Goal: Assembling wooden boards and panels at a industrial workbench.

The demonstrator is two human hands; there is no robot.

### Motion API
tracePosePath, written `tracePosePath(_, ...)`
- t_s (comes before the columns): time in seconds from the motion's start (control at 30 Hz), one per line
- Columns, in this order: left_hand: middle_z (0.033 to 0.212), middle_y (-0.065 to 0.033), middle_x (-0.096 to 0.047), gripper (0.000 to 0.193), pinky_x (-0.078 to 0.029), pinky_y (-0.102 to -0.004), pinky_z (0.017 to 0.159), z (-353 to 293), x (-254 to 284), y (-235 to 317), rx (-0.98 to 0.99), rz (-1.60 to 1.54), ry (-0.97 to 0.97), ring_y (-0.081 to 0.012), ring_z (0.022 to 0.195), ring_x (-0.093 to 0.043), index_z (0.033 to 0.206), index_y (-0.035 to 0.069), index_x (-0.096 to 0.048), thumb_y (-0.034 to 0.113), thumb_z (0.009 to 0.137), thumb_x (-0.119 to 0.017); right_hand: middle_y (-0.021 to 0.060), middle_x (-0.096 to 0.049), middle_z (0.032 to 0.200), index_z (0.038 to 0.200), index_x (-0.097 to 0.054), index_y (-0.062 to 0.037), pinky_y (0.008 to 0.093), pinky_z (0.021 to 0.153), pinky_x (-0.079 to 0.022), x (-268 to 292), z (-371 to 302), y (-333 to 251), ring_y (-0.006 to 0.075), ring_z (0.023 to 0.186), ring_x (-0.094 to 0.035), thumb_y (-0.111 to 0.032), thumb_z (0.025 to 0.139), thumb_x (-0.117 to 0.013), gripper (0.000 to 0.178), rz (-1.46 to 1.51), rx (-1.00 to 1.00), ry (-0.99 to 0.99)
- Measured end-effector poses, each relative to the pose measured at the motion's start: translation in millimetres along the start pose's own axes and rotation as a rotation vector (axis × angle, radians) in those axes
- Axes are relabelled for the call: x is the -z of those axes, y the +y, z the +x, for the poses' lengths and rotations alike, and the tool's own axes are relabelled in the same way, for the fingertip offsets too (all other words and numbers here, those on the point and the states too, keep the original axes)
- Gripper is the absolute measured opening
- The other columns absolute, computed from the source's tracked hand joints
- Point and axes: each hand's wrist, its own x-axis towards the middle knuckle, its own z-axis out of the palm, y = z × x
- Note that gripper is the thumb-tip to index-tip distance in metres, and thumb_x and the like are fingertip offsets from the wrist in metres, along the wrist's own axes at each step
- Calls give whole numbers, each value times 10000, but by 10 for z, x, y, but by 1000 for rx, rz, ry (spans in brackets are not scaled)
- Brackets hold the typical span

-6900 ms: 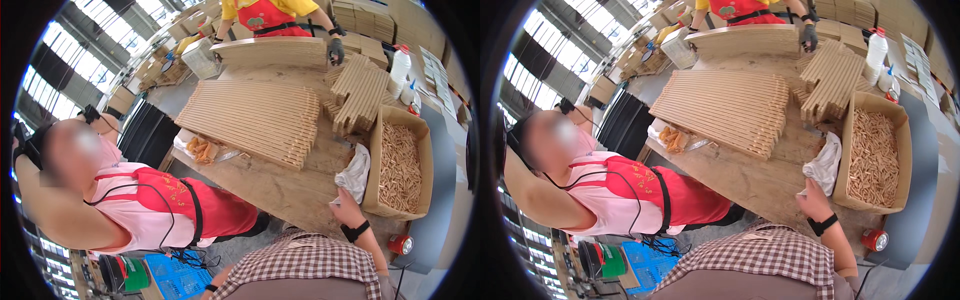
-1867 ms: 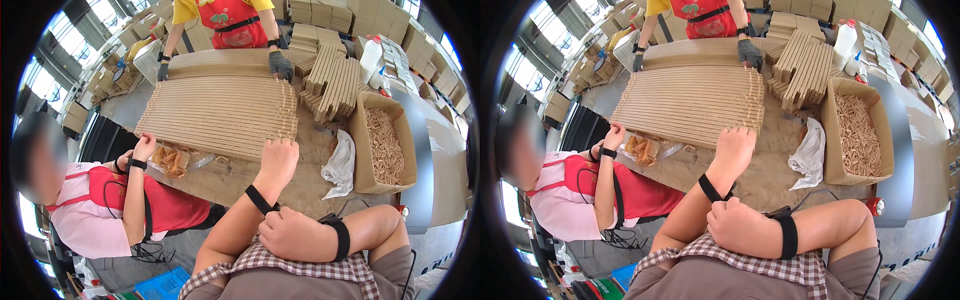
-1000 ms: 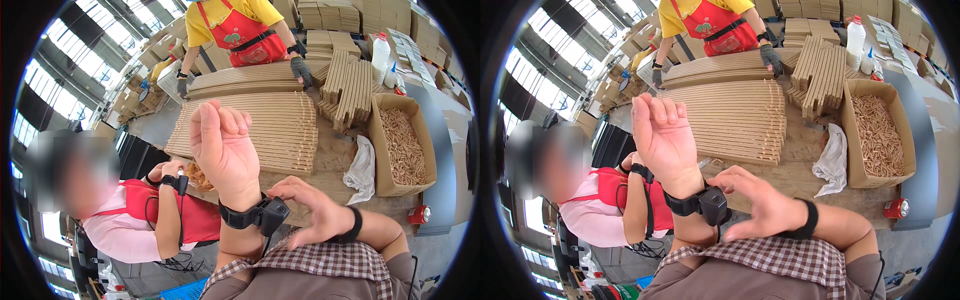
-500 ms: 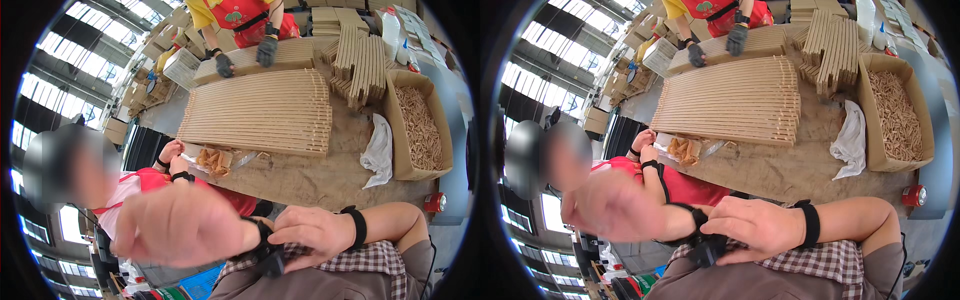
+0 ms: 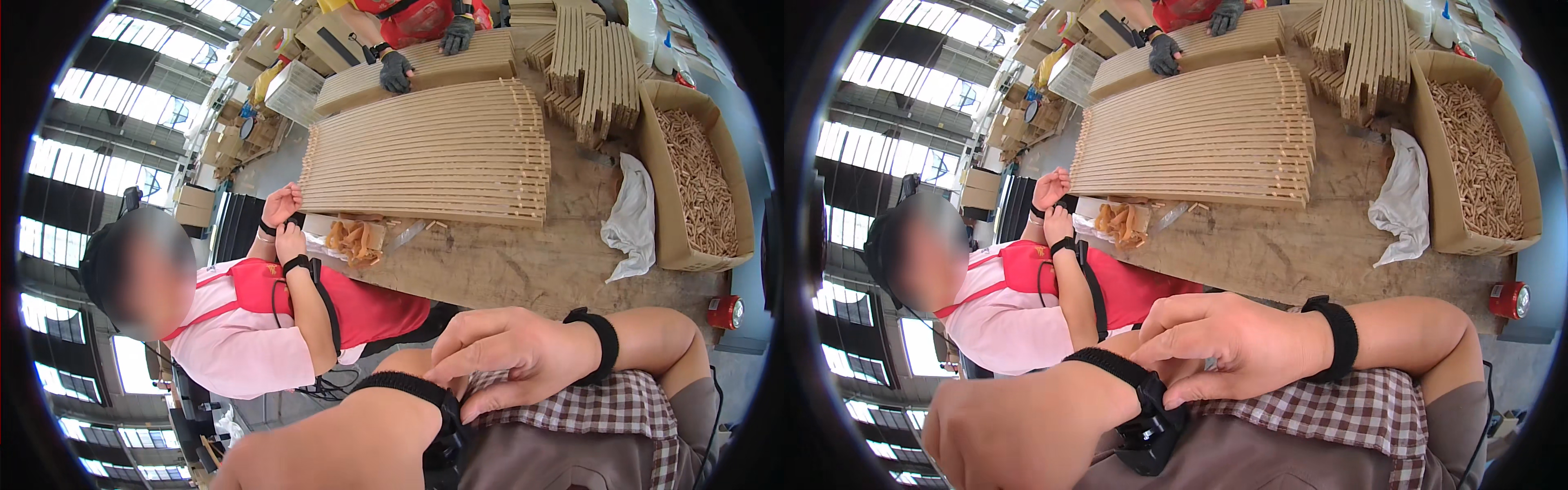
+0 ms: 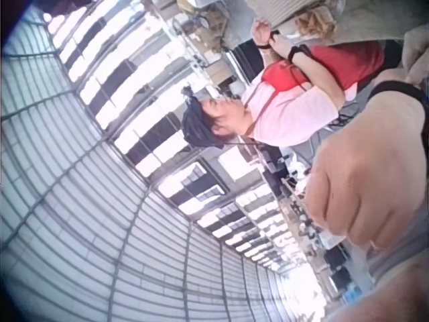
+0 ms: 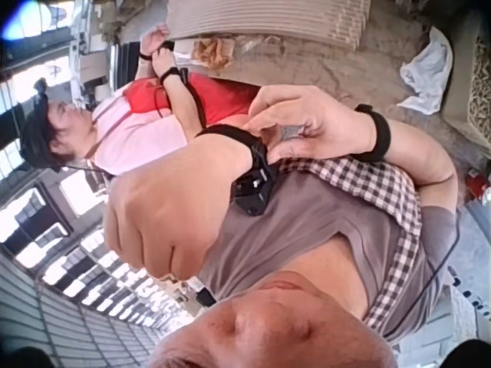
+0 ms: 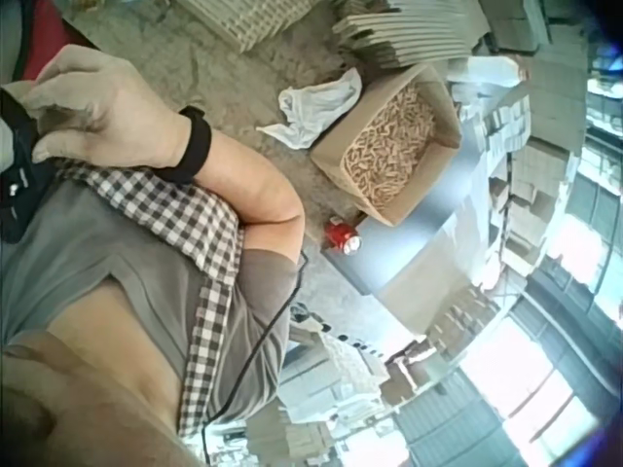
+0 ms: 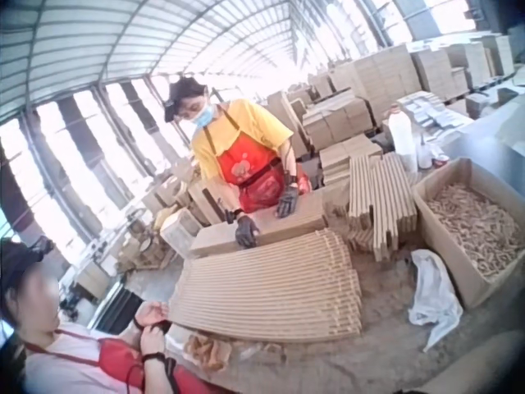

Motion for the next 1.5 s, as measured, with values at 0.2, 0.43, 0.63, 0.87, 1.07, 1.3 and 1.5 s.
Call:
tracePosePath(0.2,579,-82,-480,136,-350,-330,469,-110,77,108,-69,101,138,-188,508,-460,661,-5,-567,49,784,-544,76,-606,942,1019,-578,-31,293,679,-493,43,-30,-107,167,822,-593,-197,767,-786,366,42,-285,42)
tracePosePath(0.43,560,-97,-473,126,-386,-341,448,-179,162,185,-137,194,285,-197,480,-455,665,-13,-570,69,748,-616,19,-619,766,1034,-545,-22,220,600,-458,-6,-74,-115,60,685,-551,-95,813,-719,291,443,-566,104)
tracePosePath(0.63,540,-86,-453,140,-381,-324,432,-157,157,156,-135,273,381,-180,448,-427,645,-3,-562,70,716,-658,74,-652,825,1058,-600,-12,260,660,-495,42,-77,-230,135,743,-632,49,777,-588,287,-57,-366,109)
tracePosePath(0.87,568,9,-481,135,-382,-276,447,-241,412,153,-132,525,505,-110,469,-431,754,61,-586,160,833,-632,45,-638,799,1020,-598,-21,309,602,-495,116,-103,-147,131,709,-615,25,785,-624,241,-267,-190,150)
tracePosePath(1.07,577,44,-406,274,-346,-246,570,-406,665,71,-117,595,771,-89,536,-387,918,78,-613,328,968,-513,-61,-496,733,884,-517,-63,209,618,-377,199,101,-234,36,667,-459,14,762,-686,223,340,-479,52)
tracePosePath(1.3,576,39,-352,236,-312,-275,562,-583,929,134,-132,921,963,-93,539,-346,826,93,-545,236,993,-458,-42,-530,936,938,-536,-64,220,727,-437,216,-324,-48,43,826,-506,79,776,-645,242,288,-496,239)
tracePosePath(1.5,572,39,-348,236,-317,-274,558,-574,896,111,-163,1104,1028,-96,536,-350,771,104,-478,197,987,-466,-16,-520,1068,1128,-528,-61,268,892,-434,200,-399,113,83,1038,-524,125,793,-608,392,411,-375,262)
